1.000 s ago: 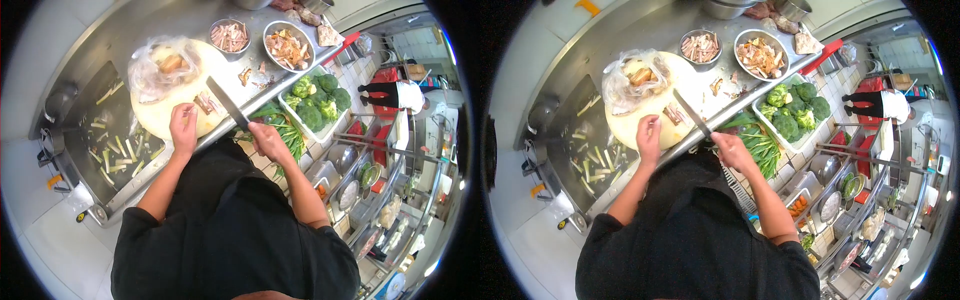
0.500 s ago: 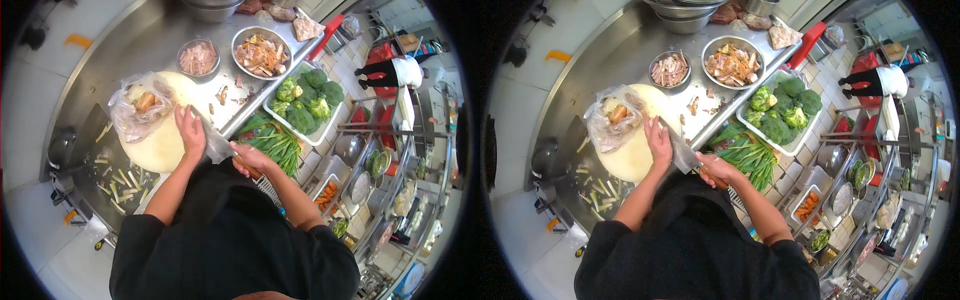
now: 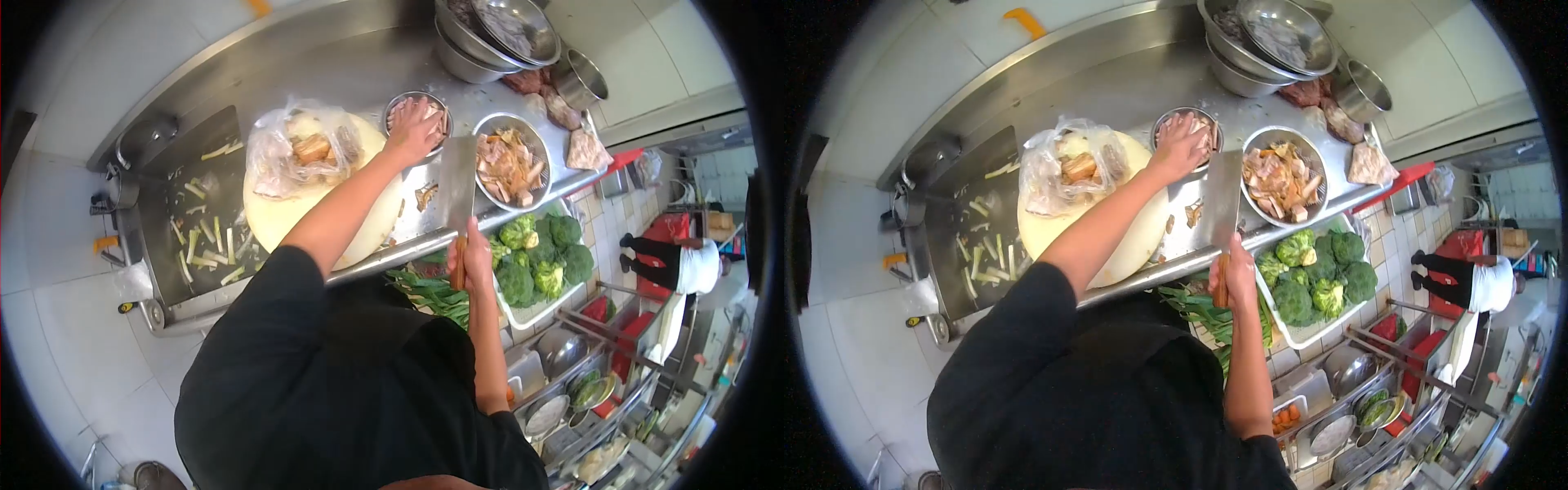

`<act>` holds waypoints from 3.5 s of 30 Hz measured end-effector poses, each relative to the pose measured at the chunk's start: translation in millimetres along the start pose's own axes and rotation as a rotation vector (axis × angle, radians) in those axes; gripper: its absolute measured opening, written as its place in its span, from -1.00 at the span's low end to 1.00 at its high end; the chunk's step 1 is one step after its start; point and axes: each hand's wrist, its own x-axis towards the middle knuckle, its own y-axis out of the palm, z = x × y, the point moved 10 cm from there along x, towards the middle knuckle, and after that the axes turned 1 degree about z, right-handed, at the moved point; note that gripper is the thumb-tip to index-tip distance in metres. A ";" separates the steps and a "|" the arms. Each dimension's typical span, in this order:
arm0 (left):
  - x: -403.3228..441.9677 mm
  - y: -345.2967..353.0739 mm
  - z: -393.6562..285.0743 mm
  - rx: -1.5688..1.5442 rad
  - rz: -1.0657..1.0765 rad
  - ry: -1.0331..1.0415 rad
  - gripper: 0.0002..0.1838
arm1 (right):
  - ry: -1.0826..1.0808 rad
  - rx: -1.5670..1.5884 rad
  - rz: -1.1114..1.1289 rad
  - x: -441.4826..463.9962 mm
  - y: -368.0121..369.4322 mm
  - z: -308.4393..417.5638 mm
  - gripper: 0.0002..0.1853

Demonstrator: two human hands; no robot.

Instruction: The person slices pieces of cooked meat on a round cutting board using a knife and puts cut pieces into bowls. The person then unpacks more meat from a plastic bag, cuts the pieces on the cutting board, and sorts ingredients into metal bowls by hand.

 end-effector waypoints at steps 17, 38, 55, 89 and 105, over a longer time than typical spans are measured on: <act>-114.4 -198.6 111.4 0.261 0.257 -0.255 -0.47 | -0.009 -0.732 0.337 -45.4 72.3 -21.2 -0.52; -147.4 -211.6 34.7 -0.144 0.172 -0.089 -0.58 | -0.065 -0.687 0.192 -60.8 82.3 -45.0 -0.47; -227.0 -148.1 -4.0 -0.252 0.183 -0.070 -0.69 | -0.324 -1.103 0.062 -136.9 114.0 -16.6 -0.49; -246.6 -163.4 5.4 -0.290 0.049 -0.124 -0.79 | -0.516 -1.204 0.152 -70.2 160.9 -29.7 -0.44; -223.4 -101.5 -9.5 -0.029 0.067 -0.305 -0.44 | 0.237 -0.367 0.332 -43.7 53.4 -107.9 -0.27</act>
